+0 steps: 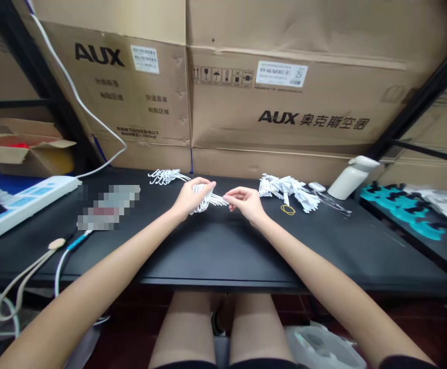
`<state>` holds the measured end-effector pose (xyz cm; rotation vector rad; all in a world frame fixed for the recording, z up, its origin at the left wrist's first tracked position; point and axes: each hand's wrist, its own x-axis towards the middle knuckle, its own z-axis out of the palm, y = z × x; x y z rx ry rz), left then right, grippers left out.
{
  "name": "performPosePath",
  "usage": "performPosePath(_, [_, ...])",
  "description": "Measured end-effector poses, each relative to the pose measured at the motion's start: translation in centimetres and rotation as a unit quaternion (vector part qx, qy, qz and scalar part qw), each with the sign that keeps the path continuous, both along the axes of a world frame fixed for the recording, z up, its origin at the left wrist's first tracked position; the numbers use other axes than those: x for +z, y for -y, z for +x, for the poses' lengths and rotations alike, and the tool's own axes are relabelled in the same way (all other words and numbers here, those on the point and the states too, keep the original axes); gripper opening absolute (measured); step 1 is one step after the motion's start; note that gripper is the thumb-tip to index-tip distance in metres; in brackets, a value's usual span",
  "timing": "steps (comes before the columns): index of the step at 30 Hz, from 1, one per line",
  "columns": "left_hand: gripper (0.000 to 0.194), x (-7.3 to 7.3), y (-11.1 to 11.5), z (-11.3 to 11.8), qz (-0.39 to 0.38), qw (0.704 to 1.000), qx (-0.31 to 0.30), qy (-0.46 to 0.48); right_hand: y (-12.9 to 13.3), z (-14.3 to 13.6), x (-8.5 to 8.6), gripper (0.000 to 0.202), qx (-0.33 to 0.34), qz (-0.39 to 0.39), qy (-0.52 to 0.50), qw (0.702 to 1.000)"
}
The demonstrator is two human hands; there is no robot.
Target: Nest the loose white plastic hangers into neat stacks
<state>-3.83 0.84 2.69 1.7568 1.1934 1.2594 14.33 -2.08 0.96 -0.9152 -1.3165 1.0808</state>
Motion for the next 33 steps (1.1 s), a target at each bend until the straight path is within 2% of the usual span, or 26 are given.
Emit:
performPosePath(3, [0.037,0.1,0.1,0.0,-0.028,0.999,-0.015,0.018,0.2,0.0,0.0,0.03,-0.001,0.022,0.019,1.0])
performPosePath(9, [0.03,0.5,0.3,-0.1,-0.096,0.991,-0.069,0.056,0.0,-0.2,-0.3,0.034,0.004,0.022,0.044,0.999])
performPosePath(13, [0.029,0.7,-0.6,-0.5,-0.128,0.985,-0.033,0.112,-0.3,-0.2,-0.6,0.037,-0.026,0.018,0.054,0.998])
performPosePath(15, [0.026,0.7,-1.3,-1.0,-0.137,0.978,0.004,0.16,-0.3,-0.2,-0.8,0.035,-0.04,0.037,0.11,0.992])
performPosePath(17, [0.02,0.7,-2.0,-1.5,-0.152,0.966,0.038,0.207,0.0,-0.4,-1.0,0.031,-0.038,0.095,0.22,0.97])
performPosePath(20, [0.014,0.9,-2.7,-2.0,-0.179,0.946,0.091,0.255,0.4,-1.1,-1.4,0.043,0.015,0.2,0.398,0.895])
performPosePath(22, [0.012,0.9,-2.8,-2.2,-0.183,0.938,0.114,0.271,0.5,-1.8,-1.6,0.058,0.06,0.226,0.476,0.848])
performPosePath(24, [0.012,1.0,-2.7,-2.2,-0.18,0.935,0.121,0.279,0.5,-2.2,-1.8,0.066,0.088,0.213,0.524,0.82])
performPosePath(29, [0.014,0.7,-2.6,-1.9,-0.171,0.939,0.104,0.279,0.1,-1.6,-1.7,0.062,0.078,0.21,0.568,0.792])
performPosePath(31, [0.017,0.5,-2.6,-1.7,-0.151,0.946,0.094,0.27,-0.1,-1.0,-1.4,0.051,0.053,0.227,0.571,0.787])
performPosePath(33, [0.022,0.2,-2.5,-1.6,-0.119,0.956,0.089,0.253,-0.3,-0.3,-1.2,0.036,0.006,0.217,0.562,0.798])
